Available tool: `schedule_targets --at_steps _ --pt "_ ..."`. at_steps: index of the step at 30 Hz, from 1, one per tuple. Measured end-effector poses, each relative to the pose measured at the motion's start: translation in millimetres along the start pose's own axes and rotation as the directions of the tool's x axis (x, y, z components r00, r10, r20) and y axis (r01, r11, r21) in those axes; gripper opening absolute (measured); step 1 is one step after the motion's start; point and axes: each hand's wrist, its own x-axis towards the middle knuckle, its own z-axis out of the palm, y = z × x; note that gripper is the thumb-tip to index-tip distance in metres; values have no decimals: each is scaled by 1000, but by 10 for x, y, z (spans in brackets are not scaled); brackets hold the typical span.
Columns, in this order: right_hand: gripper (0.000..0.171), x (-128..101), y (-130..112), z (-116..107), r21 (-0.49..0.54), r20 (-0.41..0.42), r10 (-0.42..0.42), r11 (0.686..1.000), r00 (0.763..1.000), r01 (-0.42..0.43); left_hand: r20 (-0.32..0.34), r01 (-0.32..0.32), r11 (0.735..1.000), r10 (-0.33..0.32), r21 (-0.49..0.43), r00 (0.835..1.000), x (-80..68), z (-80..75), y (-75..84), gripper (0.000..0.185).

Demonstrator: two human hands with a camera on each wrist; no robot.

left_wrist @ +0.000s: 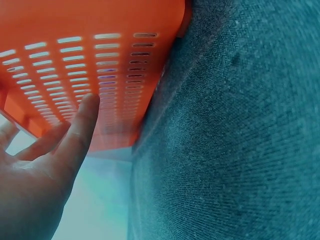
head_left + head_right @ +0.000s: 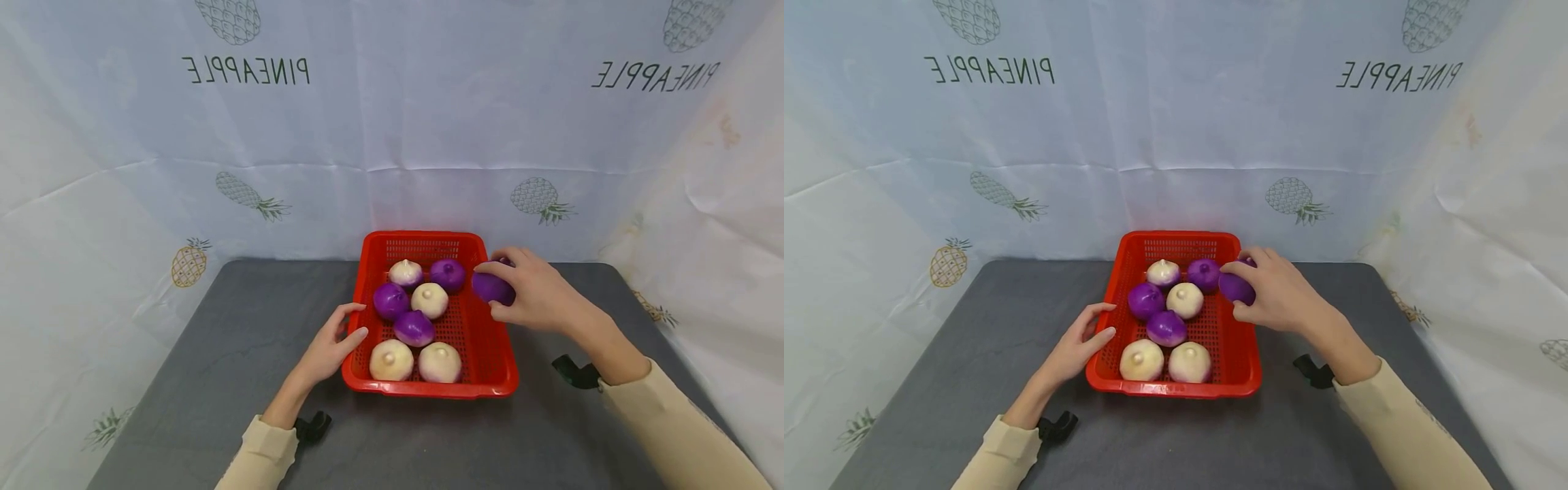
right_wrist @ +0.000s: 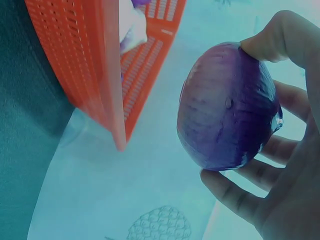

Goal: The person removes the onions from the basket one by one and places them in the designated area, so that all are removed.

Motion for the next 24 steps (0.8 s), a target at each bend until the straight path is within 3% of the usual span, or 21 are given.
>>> schedule_targets --at_steps 10,24 --pt "56 61 243 12 -20 -57 60 998 997 -61 -2 10 1000 -10 -26 1000 -7 6 14 51" --pt "54 179 732 278 18 -32 183 983 983 -183 -6 21 999 -21 -27 1000 -12 11 10 53"
